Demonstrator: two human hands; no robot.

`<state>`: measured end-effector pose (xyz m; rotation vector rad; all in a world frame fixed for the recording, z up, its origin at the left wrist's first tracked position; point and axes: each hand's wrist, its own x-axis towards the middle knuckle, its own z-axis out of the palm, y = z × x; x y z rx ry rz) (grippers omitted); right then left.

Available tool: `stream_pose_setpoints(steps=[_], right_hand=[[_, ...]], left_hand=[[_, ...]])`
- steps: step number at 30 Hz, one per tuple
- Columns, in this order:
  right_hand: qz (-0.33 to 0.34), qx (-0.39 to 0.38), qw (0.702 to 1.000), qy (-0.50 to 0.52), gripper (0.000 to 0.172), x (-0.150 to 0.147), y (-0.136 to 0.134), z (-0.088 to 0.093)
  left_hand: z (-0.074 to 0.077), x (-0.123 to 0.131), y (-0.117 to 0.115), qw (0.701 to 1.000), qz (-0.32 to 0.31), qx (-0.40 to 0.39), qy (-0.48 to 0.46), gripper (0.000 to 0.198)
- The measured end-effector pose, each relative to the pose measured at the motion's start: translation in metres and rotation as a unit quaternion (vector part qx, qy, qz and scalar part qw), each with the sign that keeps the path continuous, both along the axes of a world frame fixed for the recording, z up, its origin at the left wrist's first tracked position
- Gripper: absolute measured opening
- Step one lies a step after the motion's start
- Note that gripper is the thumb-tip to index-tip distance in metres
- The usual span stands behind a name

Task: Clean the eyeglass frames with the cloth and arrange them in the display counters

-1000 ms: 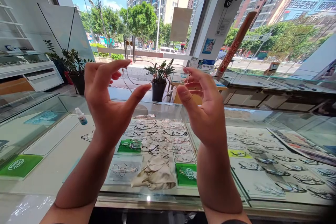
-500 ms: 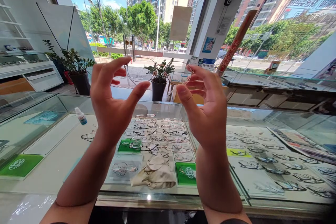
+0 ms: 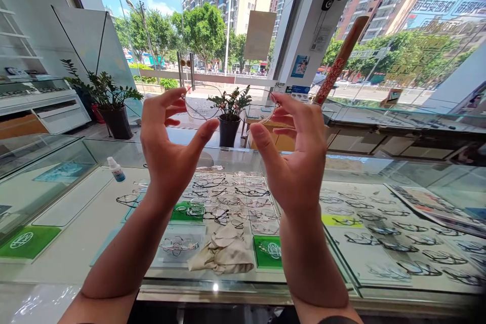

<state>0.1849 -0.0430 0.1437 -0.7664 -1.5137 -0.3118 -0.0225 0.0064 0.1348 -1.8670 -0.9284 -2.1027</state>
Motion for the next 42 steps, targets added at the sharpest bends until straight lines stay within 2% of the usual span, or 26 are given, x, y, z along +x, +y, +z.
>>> stream_pose_setpoints(steps=[6,9,14,18,24,29,34,37,42], right_hand=[[0.023,-0.011,1.0,0.015,0.04,-0.001,0.0,0.0],[0.028,-0.019,0.999,0.023,0.044,-0.001,0.002,-0.001],[0.046,-0.019,0.998,0.037,0.051,0.001,0.008,-0.006],[0.063,-0.01,0.997,0.052,0.038,0.001,0.011,-0.006],[0.082,0.008,0.993,0.081,0.026,0.003,0.016,-0.004],[0.102,-0.008,0.991,0.087,0.024,0.002,0.015,-0.002],[0.197,-0.036,0.97,0.14,0.015,0.001,0.012,0.003],[0.248,-0.051,0.953,0.166,0.007,0.0,0.011,0.004],[0.235,-0.072,0.955,0.164,0.021,0.001,0.01,0.003]], left_hand=[[-0.003,0.002,0.006,1.0,0.007,0.006,-0.004,0.062],[-0.004,0.003,0.008,1.0,-0.008,0.007,-0.011,0.062],[-0.006,0.006,0.013,0.994,-0.082,0.035,-0.057,0.067],[-0.009,0.006,0.022,0.985,-0.141,0.056,-0.079,0.074],[-0.011,0.008,0.029,0.984,-0.119,0.108,-0.077,0.078],[-0.011,0.01,0.029,0.981,-0.117,0.131,-0.078,0.075],[-0.015,0.01,0.031,0.979,-0.162,0.098,-0.072,0.084],[-0.015,0.011,0.031,0.982,-0.144,0.098,-0.07,0.083],[-0.013,0.013,0.027,0.988,-0.105,0.1,-0.049,0.076]])
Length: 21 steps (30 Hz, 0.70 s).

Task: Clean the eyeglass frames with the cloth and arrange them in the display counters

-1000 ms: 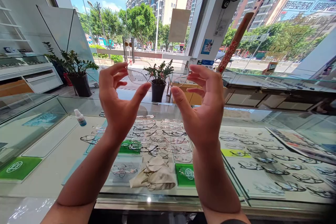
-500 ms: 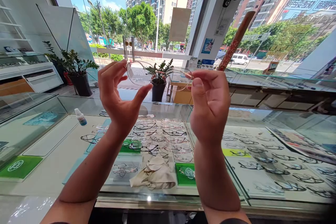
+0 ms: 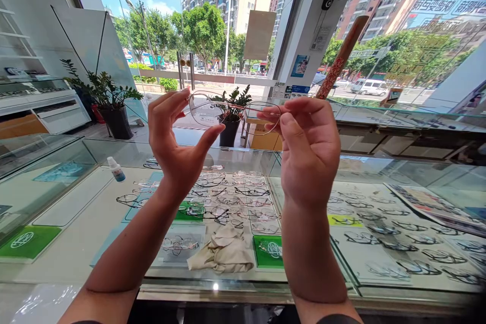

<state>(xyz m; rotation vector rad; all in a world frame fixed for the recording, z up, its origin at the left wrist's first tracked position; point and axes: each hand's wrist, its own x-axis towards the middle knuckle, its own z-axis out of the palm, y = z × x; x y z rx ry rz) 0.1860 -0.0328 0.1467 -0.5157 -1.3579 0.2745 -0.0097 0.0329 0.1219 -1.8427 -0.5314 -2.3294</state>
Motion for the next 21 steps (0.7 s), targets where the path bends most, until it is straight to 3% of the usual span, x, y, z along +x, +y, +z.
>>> stream_pose_setpoints(steps=[6,15,21], right_hand=[[0.027,0.002,0.999,0.016,0.021,0.003,0.003,-0.001],[0.059,-0.062,0.995,0.057,0.026,0.008,0.011,0.003],[0.035,-0.098,0.994,0.036,0.029,0.012,0.019,0.0]], left_hand=[[0.0,0.003,-0.007,0.998,0.062,-0.011,0.007,0.071],[-0.008,0.011,-0.017,0.986,0.156,-0.051,0.012,0.073],[-0.006,0.015,-0.021,0.994,0.109,0.0,-0.026,0.068]])
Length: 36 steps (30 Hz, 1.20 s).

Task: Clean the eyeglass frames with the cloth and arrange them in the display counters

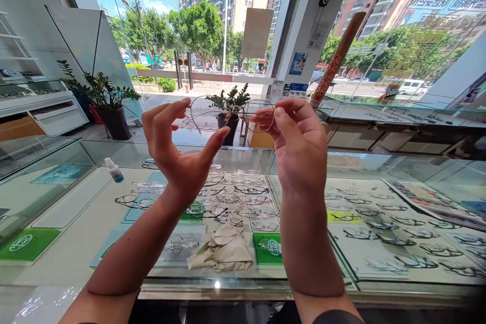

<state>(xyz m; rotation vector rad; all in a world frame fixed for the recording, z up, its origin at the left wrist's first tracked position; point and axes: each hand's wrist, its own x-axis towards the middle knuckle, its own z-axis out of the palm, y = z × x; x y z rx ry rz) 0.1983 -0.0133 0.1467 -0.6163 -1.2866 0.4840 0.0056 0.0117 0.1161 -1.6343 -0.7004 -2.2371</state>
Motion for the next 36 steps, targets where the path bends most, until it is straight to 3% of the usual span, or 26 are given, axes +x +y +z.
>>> stream_pose_setpoints(steps=[7,13,16,20,24,29,36], right_hand=[[-0.04,0.011,0.995,-0.093,0.028,0.004,0.003,-0.003],[-0.047,0.055,0.994,-0.078,0.025,-0.006,-0.004,-0.002],[-0.048,0.062,0.994,-0.076,0.023,-0.009,-0.005,-0.001],[-0.073,0.056,0.991,-0.094,0.027,-0.008,-0.003,-0.002],[-0.083,0.049,0.989,-0.11,0.025,-0.007,0.001,-0.005],[-0.059,0.02,0.994,-0.089,0.018,-0.006,0.005,-0.006],[-0.038,-0.005,0.987,-0.156,0.015,-0.003,-0.006,0.003]], left_hand=[[0.006,-0.007,0.002,0.998,-0.068,-0.009,-0.004,0.073],[0.006,-0.014,0.03,0.971,-0.237,-0.037,0.006,0.08],[0.005,-0.01,0.037,0.959,-0.276,-0.061,-0.011,0.083],[0.004,-0.004,0.036,0.956,-0.293,-0.018,-0.025,0.07],[0.003,-0.002,0.034,0.965,-0.259,-0.025,-0.028,0.061],[0.004,-0.007,0.033,0.968,-0.243,-0.056,-0.014,0.071],[0.015,-0.023,0.027,0.939,-0.31,-0.121,0.086,0.082]])
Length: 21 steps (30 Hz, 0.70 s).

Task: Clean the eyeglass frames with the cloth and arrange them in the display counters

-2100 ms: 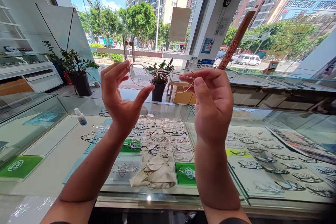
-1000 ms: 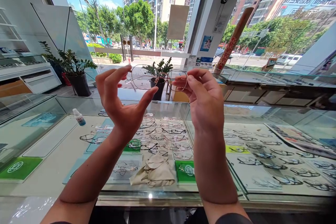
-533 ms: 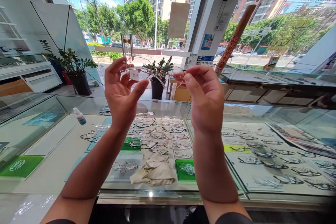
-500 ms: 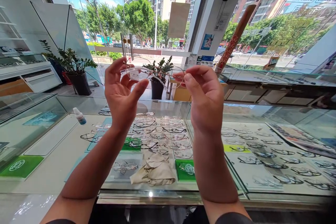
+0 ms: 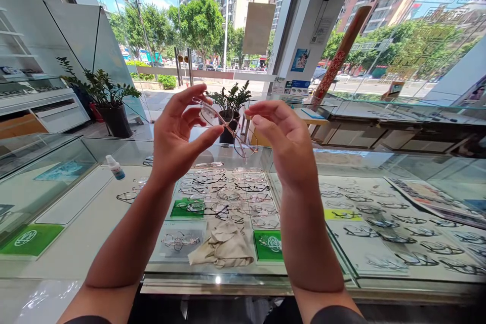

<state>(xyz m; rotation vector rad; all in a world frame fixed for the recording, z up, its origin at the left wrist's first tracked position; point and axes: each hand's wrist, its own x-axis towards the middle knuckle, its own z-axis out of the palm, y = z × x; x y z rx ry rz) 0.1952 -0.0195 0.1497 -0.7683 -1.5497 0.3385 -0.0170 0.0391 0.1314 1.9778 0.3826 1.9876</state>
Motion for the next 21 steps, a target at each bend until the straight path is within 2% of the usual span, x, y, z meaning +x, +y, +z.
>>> stream_pose_setpoints(steps=[6,10,16,19,21], right_hand=[[0.123,-0.077,0.988,-0.049,0.018,-0.0014,-0.0033,0.003],[0.159,-0.099,0.981,-0.045,0.018,0.0003,-0.0022,0.0034],[0.17,-0.107,0.979,-0.035,0.017,0.0013,-0.0006,0.0031],[0.13,-0.086,0.988,-0.007,0.018,-0.0003,0.0024,0.0],[0.08,-0.064,0.995,0.009,0.016,-0.002,0.0043,-0.0026]], left_hand=[[0.0058,-0.0063,-0.0021,0.996,-0.064,-0.051,0.036,0.084],[0.0068,-0.0074,-0.0011,0.994,-0.083,-0.065,0.034,0.083],[0.0052,-0.0073,0.0006,0.997,-0.046,-0.039,0.043,0.085],[0.0039,-0.0051,-0.002,0.999,0.004,-0.008,0.039,0.08],[0.0026,-0.0028,-0.0061,0.999,0.048,0.008,0.01,0.064]])
